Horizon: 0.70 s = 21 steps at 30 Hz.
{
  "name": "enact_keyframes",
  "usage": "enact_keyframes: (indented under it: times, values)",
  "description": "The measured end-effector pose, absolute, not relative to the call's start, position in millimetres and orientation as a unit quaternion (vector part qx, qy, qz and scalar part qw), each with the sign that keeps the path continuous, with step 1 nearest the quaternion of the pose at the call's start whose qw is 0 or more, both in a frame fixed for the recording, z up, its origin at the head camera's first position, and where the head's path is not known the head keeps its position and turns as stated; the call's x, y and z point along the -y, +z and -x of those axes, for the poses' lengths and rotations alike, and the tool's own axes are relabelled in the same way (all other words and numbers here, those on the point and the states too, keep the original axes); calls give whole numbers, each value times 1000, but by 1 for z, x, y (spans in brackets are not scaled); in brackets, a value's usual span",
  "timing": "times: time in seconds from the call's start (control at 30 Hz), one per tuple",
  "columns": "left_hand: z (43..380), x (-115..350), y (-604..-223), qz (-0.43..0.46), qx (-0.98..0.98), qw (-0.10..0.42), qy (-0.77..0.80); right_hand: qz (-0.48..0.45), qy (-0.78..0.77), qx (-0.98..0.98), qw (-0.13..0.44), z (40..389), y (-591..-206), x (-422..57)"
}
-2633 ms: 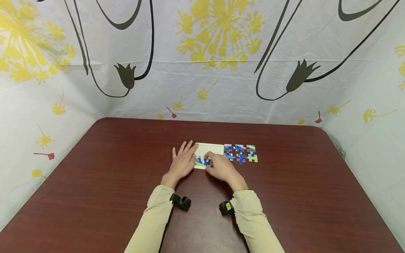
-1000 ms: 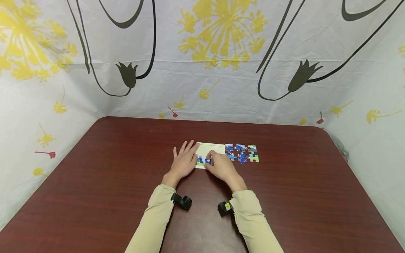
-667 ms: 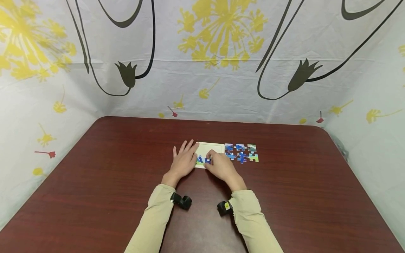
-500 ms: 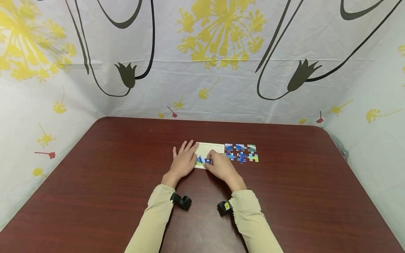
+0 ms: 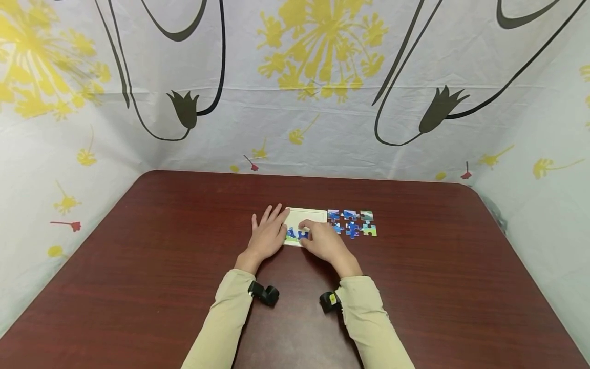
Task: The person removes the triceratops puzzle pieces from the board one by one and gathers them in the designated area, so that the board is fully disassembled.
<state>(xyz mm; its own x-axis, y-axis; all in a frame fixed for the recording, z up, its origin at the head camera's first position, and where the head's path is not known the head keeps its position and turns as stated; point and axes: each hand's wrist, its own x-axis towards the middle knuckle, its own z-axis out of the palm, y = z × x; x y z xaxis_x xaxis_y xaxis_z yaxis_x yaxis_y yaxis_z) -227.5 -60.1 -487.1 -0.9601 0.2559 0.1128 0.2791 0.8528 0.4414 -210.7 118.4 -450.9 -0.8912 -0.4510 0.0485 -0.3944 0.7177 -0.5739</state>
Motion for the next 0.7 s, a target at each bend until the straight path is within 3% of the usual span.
enact_keyframes:
  times: [0.7]
  values:
    - [227,59,-485,141,961,21,-237,232,-297,-925,52,213,-452,-106]
